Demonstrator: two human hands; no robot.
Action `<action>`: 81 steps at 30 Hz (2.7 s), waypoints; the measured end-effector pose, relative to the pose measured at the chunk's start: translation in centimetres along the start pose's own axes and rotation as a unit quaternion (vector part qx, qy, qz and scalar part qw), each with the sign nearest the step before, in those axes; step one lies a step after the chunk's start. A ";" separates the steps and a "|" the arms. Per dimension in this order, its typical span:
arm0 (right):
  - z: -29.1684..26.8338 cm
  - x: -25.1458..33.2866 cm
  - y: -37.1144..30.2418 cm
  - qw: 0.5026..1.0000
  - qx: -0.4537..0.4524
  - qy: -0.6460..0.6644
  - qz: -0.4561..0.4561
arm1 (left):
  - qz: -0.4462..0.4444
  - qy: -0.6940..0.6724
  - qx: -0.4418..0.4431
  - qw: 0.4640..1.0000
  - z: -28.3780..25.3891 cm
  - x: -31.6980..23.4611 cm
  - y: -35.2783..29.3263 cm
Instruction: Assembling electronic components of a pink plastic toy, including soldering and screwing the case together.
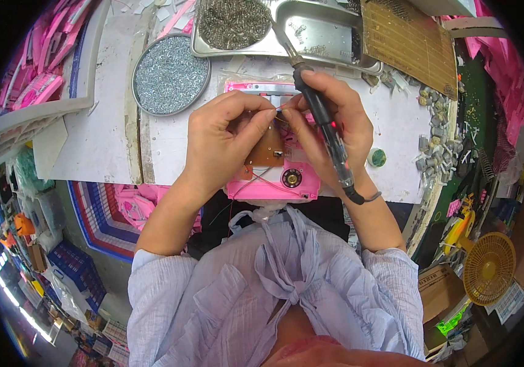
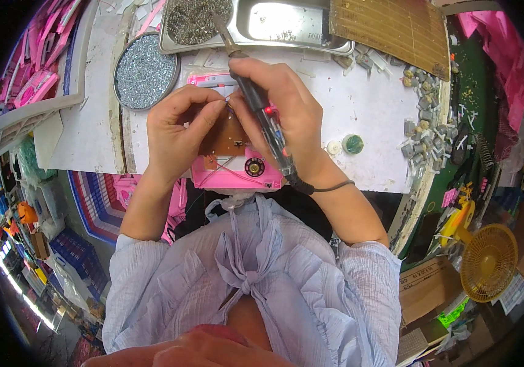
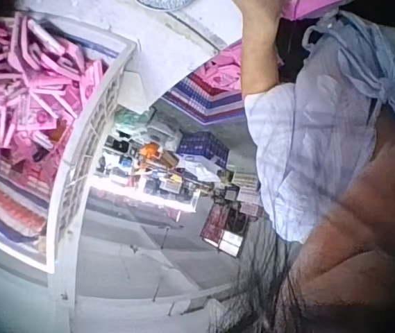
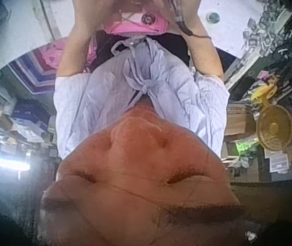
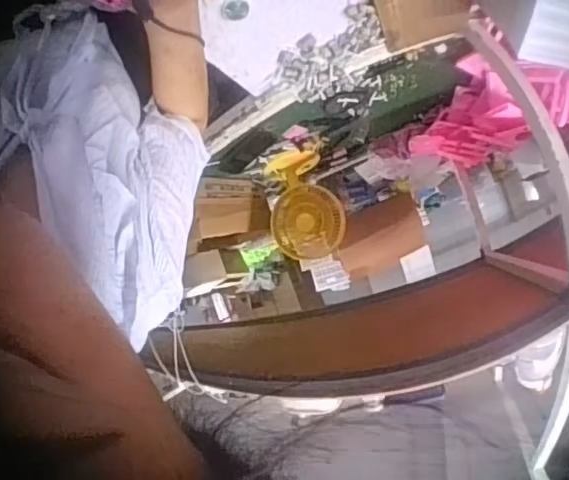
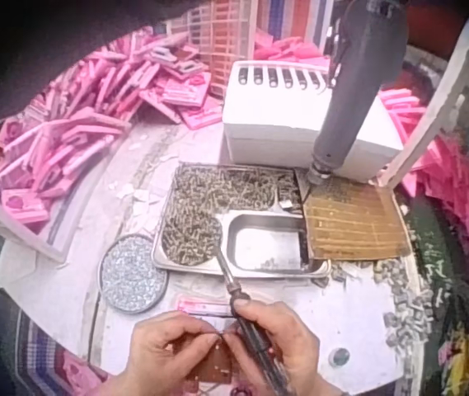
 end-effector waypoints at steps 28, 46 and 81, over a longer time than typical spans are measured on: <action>-5.8 0.7 -2.9 0.981 0.104 -0.067 -0.148 | 0.101 0.146 -0.016 0.984 1.1 0.1 -0.4; -5.5 0.6 -2.5 0.968 0.106 -0.110 -0.198 | 0.099 0.132 -0.024 0.986 1.2 0.2 -0.5; -5.5 0.1 -1.7 0.978 0.129 -0.074 -0.149 | 0.135 0.167 -0.036 0.976 1.7 0.2 -0.4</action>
Point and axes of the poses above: each hand's wrist, its own y-axis towards the middle knuckle, its own z-axis out of the palm, x = y × z, the point moved 3 cm from there along y, towards the middle knuckle, and after that the axes turned 11 degrees about -y, right-handed, at the moved point
